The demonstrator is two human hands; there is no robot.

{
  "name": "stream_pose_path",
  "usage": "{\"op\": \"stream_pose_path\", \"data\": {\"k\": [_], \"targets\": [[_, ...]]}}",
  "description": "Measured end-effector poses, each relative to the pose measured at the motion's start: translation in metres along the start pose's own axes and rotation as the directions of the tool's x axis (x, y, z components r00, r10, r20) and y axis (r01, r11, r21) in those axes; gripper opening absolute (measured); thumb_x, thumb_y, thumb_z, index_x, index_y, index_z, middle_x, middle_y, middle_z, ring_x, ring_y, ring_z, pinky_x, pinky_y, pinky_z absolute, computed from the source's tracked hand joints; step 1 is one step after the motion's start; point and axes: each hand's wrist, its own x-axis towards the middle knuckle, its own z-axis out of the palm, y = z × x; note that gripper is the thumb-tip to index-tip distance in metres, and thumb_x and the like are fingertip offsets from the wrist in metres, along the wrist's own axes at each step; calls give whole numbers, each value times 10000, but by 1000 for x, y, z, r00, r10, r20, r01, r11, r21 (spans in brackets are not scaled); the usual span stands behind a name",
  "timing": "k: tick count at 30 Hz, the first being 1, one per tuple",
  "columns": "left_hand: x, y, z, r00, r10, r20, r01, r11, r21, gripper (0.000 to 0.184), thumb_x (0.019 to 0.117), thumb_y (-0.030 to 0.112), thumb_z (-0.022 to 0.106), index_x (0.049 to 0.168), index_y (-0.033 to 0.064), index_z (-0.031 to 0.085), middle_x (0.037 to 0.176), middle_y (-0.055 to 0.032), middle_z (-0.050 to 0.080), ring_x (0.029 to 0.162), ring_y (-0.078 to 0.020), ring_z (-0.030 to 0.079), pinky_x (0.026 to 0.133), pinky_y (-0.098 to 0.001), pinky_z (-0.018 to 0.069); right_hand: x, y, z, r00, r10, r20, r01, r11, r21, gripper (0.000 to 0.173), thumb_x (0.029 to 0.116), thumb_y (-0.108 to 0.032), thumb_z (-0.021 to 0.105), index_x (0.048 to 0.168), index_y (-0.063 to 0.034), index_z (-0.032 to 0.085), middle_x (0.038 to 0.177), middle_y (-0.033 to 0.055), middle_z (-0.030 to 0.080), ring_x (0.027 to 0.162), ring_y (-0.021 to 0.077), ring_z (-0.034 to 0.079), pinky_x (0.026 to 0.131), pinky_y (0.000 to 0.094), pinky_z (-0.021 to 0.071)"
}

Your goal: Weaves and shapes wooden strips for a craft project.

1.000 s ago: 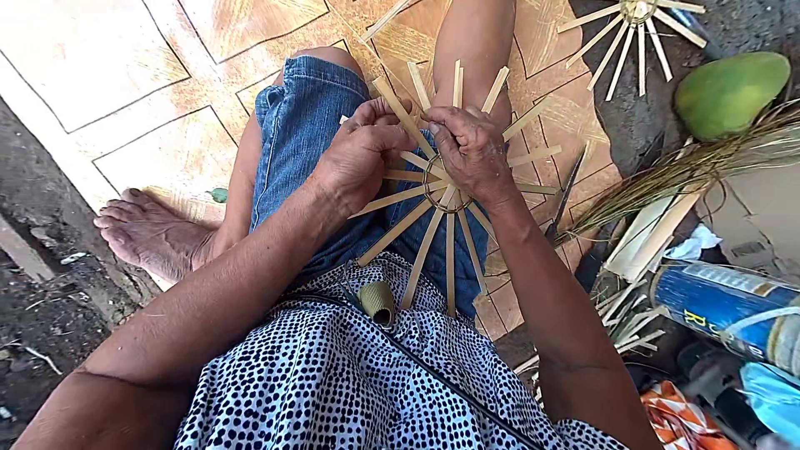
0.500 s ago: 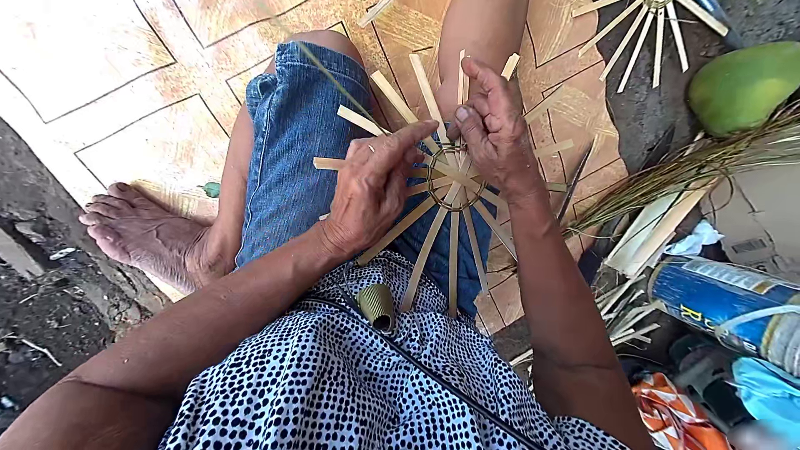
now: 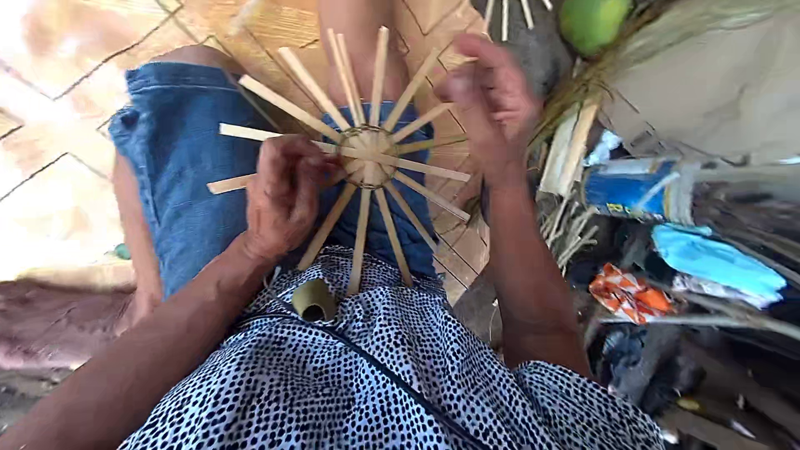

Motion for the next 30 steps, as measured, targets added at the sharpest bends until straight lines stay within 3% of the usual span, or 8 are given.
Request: {"op": "stream_pose_path", "data": {"k": [2,5,8,12,19,22,26,30], "targets": [[1,0,1,1000,1,-19,-2,1000,-23,213,1092,130,466,1177,-63,495,1061,-143,663,964,-160,721,889,-387,620,-39,5,-58,954,215,-210,-253,951,-176,337,1068,-144,527,1320,78,548,971,57,710,825,107,701,767,329,619],[1,1,5,1000,11,-29,-11,1000,2,177,1096,122,447,1150,-42,486,1016,-123,652,937,-140,717,872,-358,618,-109,23,-117,666,656,-355,-738,511,-440,414,1073,-290,497,1277,59,587,1052,190,687,884,266,703,818,475,602],[1,3,6,999,24,-39,-24,1000,2,181,1085,87,442,1154,-70,501,1012,-157,669,936,-162,726,869,-370,618,-170,52,-118,467,838,-282,-774,233,-589,449,1042,-291,596,1354,30,567,1194,317,647,1070,479,651,920,681,504],[4,5,8,999,40,-34,-39,999,32,188,1075,80,453,1126,-81,535,985,-166,697,914,-178,738,838,-358,624,-186,78,-90,463,814,-352,-724,117,-680,648,963,-398,700,1482,-58,512,1361,341,549,1227,507,564,1015,668,452],[5,6,8,999,41,-4,-41,996,74,183,1070,75,442,1107,-63,556,956,-159,696,890,-181,734,827,-348,619,-171,71,-67,468,787,-402,-651,0,-759,483,945,-344,705,1211,58,673,1308,335,581,1200,509,587,976,677,458],[5,6,8,999,40,-1,-40,997,70,185,1067,77,453,1086,-62,573,944,-166,688,886,-196,732,827,-355,619,-180,74,-87,429,779,-458,-796,86,-599,434,986,-282,624,1219,84,651,1151,319,665,1080,458,650,954,643,477],[5,6,7,1000,19,3,-19,998,58,191,1077,82,441,1101,-58,568,953,-155,698,900,-191,733,832,-355,617,-196,69,-103,501,664,-555,-843,519,-140,251,1046,-204,448,931,-39,599,633,-35,534,477,59,497,477,246,475],[5,5,7,999,40,-2,-40,997,63,200,1076,89,451,1106,-63,577,959,-163,704,905,-195,733,826,-351,615,-174,31,-114,708,572,-415,-554,814,177,277,1104,-234,294,1294,-124,463,665,-54,646,476,100,605,451,286,561]]}}
